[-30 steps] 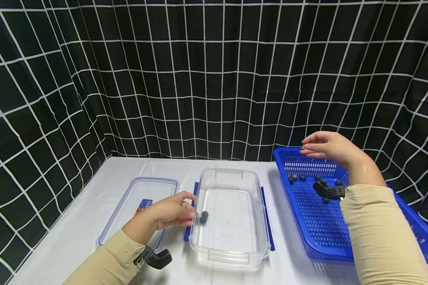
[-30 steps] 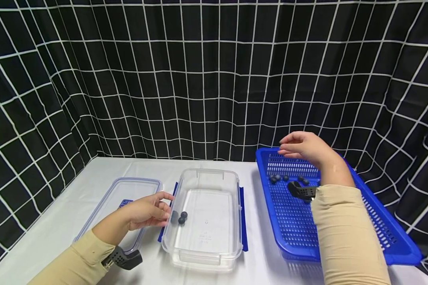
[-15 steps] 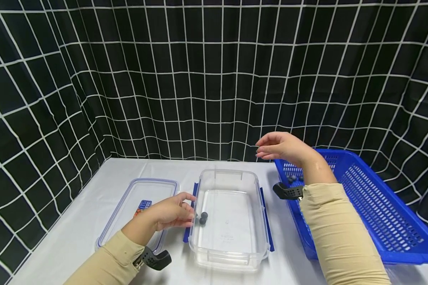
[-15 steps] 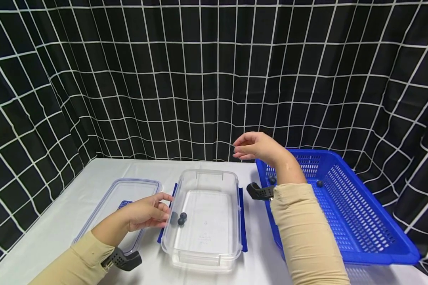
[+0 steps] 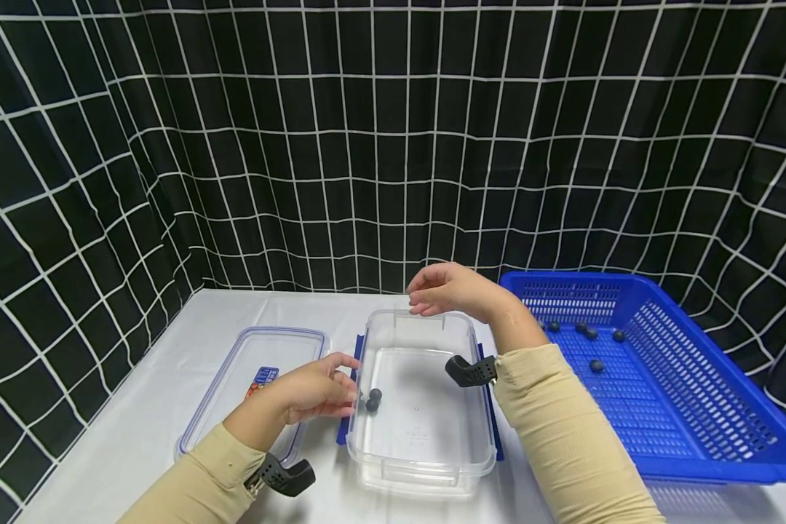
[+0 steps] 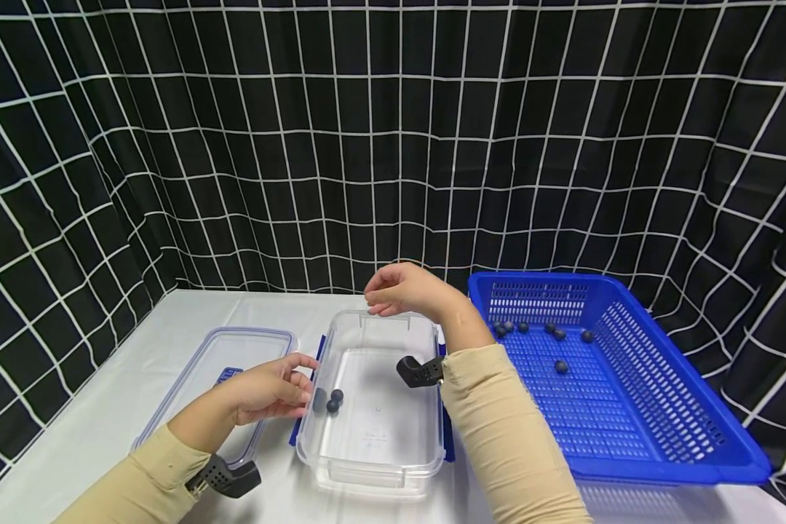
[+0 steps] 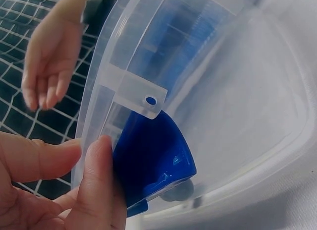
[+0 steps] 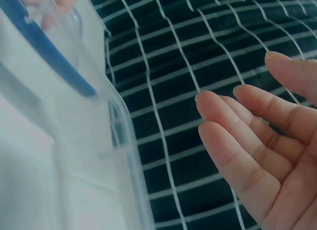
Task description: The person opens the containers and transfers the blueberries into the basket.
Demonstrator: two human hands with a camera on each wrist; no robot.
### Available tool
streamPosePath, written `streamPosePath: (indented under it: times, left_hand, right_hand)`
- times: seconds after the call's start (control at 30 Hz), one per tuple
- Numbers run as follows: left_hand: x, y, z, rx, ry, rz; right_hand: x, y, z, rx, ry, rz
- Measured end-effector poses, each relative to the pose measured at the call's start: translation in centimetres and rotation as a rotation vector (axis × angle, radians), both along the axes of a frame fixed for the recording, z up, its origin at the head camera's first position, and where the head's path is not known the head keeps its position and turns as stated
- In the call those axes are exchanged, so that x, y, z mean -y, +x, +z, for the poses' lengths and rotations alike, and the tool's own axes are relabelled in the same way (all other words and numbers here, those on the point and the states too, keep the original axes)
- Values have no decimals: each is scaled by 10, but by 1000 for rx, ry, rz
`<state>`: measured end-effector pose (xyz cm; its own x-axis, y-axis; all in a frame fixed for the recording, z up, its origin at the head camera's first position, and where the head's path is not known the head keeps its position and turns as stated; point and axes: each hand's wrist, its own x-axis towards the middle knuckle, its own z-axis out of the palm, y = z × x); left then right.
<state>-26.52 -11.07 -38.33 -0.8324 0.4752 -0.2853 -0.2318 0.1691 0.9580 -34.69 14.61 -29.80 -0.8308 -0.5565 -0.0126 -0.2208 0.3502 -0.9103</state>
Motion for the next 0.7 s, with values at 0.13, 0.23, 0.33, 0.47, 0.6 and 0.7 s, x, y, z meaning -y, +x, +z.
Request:
streamPosePath:
  times: [0.13, 0.23, 0.33, 0.47, 0.6, 0.7]
  left_hand:
    - [-1, -1, 1, 1, -3, -6]
    - [-2, -2, 2, 4, -11, -6]
    - [-2, -3, 2, 8, -18, 0]
    - [-3, -2, 3, 13, -19, 8]
    - [-3, -2, 2, 13, -15, 4]
    - [-1, -1, 0, 13, -3, -3]
  right_hand:
    - [20, 2, -7, 16, 8, 13]
    - [32, 2, -12, 32, 2, 15]
    - [43, 3, -18, 63, 14, 1]
    - [52, 1, -30, 103, 47, -38]
    - [59, -1, -44, 128, 86, -65]
    - [64, -1, -54, 131, 159, -72]
